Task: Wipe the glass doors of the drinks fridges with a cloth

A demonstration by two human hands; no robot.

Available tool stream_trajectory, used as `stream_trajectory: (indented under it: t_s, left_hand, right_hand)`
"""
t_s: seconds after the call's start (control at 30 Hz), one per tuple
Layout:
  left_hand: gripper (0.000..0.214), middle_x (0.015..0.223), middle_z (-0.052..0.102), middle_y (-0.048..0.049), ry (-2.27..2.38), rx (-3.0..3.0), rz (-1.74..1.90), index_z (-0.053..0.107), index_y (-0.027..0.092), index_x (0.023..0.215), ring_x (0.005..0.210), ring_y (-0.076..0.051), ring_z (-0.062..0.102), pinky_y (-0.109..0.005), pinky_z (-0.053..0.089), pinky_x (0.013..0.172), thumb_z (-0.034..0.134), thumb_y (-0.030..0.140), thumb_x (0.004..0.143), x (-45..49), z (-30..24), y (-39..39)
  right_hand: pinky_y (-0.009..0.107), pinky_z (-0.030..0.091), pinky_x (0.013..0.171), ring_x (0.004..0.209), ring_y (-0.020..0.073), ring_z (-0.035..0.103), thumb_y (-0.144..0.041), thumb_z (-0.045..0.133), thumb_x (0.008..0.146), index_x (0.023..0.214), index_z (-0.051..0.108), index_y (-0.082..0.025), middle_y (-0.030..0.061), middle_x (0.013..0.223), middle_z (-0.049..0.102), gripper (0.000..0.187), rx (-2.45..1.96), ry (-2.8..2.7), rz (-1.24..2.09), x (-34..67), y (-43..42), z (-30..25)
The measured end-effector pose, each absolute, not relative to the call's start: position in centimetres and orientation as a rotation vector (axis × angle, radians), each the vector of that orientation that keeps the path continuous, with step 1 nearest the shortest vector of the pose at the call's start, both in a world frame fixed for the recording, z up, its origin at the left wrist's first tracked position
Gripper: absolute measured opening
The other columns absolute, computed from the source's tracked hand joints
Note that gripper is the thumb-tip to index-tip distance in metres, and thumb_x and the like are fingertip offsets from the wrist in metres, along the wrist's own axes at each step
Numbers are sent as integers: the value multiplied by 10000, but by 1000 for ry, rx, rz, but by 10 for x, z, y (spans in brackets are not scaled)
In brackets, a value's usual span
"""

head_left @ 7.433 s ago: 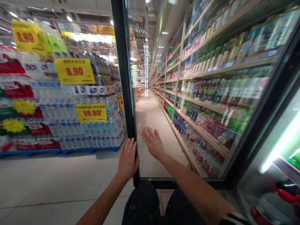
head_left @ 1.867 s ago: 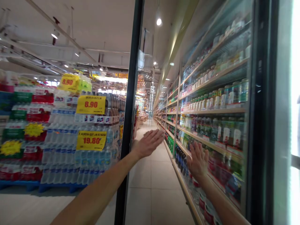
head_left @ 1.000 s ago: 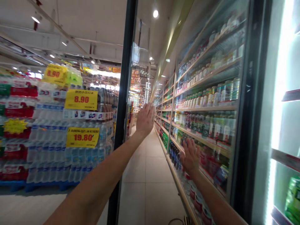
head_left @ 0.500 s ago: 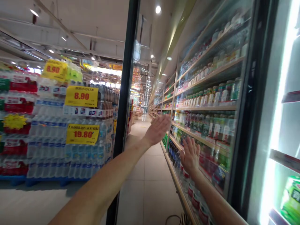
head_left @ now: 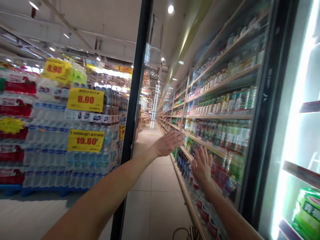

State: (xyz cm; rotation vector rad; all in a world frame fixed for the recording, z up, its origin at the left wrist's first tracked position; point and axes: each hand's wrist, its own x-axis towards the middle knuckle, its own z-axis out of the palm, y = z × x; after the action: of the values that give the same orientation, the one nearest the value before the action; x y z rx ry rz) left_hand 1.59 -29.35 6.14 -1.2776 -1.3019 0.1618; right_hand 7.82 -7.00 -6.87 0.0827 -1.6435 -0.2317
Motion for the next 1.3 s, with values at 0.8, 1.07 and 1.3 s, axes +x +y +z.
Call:
stream_trajectory:
  t_s: [0.8, 1.07, 1.3]
  left_hand:
    - [388, 1402, 423, -63, -1325, -1190, 125, 446, 191, 1286, 1349, -210, 280, -400, 225, 1108, 391, 229, 904, 22, 39, -284]
    - [424, 1401, 408, -136, -1361, -1075, -27, 399, 135, 1316, 1365, -234, 233, -427, 268, 1089, 406, 211, 899, 17, 43, -297]
    - [472, 1398, 409, -139, -1384, -1069, -48, 343, 116, 1343, 1361, -229, 244, -417, 282, 1096, 439, 219, 893, 15, 34, -304]
  right_hand:
    - [520, 230, 1069, 1362, 274, 240, -205, 424, 837, 1447, 150, -231, 114, 1487, 254, 669, 88, -1692, -233, 85, -70, -67]
    - [520, 226, 1077, 1368, 263, 231, -191, 417, 848, 1432, 212, -202, 119, 1468, 299, 619, 80, -1710, -202, 88, -75, -67]
    - [551, 241, 1071, 1364, 278, 239, -197, 412, 872, 1435, 193, -238, 120, 1464, 303, 605, 137, -1672, -117, 95, -88, -59]
